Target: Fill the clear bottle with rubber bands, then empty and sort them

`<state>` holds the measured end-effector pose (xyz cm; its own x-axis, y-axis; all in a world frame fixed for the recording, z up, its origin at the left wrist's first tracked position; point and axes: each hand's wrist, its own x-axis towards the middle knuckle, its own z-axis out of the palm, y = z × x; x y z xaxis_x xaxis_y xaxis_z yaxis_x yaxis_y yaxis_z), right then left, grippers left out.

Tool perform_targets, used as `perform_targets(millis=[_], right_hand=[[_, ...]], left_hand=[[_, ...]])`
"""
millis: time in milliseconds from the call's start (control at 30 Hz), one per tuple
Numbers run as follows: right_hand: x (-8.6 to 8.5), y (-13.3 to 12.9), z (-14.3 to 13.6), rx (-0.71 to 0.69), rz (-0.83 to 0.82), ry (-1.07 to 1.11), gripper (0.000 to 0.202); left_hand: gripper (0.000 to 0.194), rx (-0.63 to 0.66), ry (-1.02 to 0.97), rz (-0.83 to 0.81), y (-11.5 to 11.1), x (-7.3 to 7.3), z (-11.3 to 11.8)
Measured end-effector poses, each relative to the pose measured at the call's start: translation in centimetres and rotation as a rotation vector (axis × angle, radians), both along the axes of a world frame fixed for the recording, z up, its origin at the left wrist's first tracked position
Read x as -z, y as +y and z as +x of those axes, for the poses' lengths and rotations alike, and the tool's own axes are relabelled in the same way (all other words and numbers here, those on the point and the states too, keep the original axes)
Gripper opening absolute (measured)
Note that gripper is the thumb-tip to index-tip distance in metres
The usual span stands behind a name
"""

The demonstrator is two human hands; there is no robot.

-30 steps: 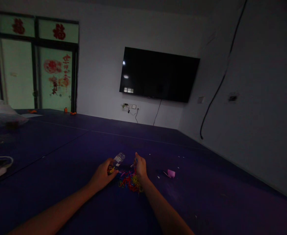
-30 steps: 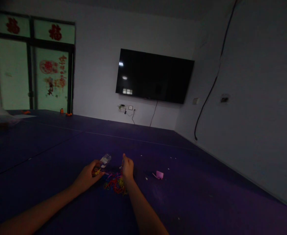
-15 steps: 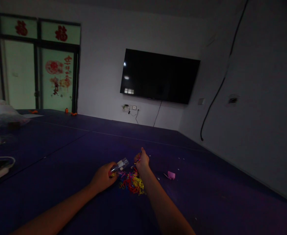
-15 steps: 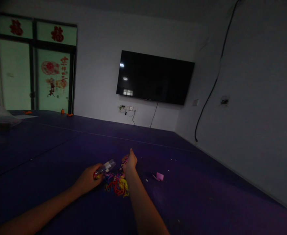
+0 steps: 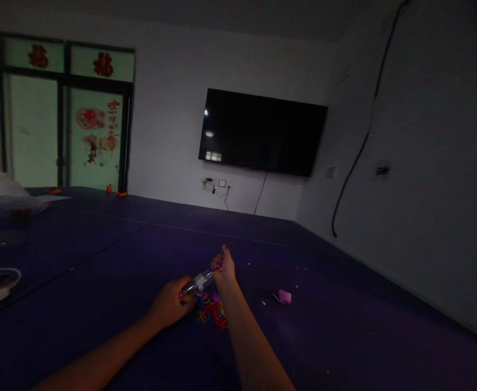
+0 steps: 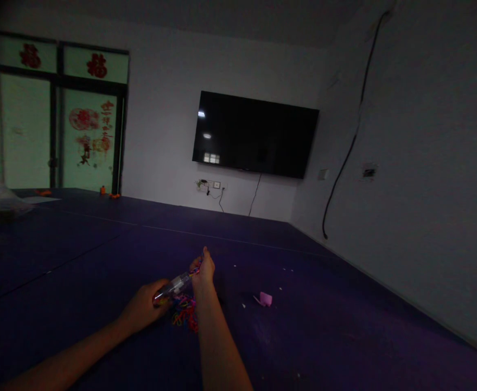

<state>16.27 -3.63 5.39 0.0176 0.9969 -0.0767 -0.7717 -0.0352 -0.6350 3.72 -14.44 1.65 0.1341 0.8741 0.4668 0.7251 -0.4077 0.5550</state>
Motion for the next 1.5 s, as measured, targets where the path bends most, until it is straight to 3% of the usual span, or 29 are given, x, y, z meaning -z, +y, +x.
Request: perform_targets(millis=[267, 567, 967, 1500], right_hand=[[-0.4, -0.8, -0.2, 0.035, 0.007, -0.015, 0.030], [0.2, -0.7, -0.3, 0.019, 0.105, -0.060, 0.043], [0.6, -0.7, -0.7, 0.013, 0.125, -0.012, 0.044], [1.5, -0.9, -1.1, 0.052, 0.036, 0.022, 0.021]], left_hand=[[0.021, -0.016, 0.039, 0.013, 0.3, 0.3, -0.1], [0.024, 0.008, 0.005, -0.027, 0.3, 0.2, -0.4], [0.025, -0.005, -0.016, -0.014, 0.1, 0.0, -0.2], [0.022, 0.012, -0.012, -0.050, -0.1, -0.5, -0.1]])
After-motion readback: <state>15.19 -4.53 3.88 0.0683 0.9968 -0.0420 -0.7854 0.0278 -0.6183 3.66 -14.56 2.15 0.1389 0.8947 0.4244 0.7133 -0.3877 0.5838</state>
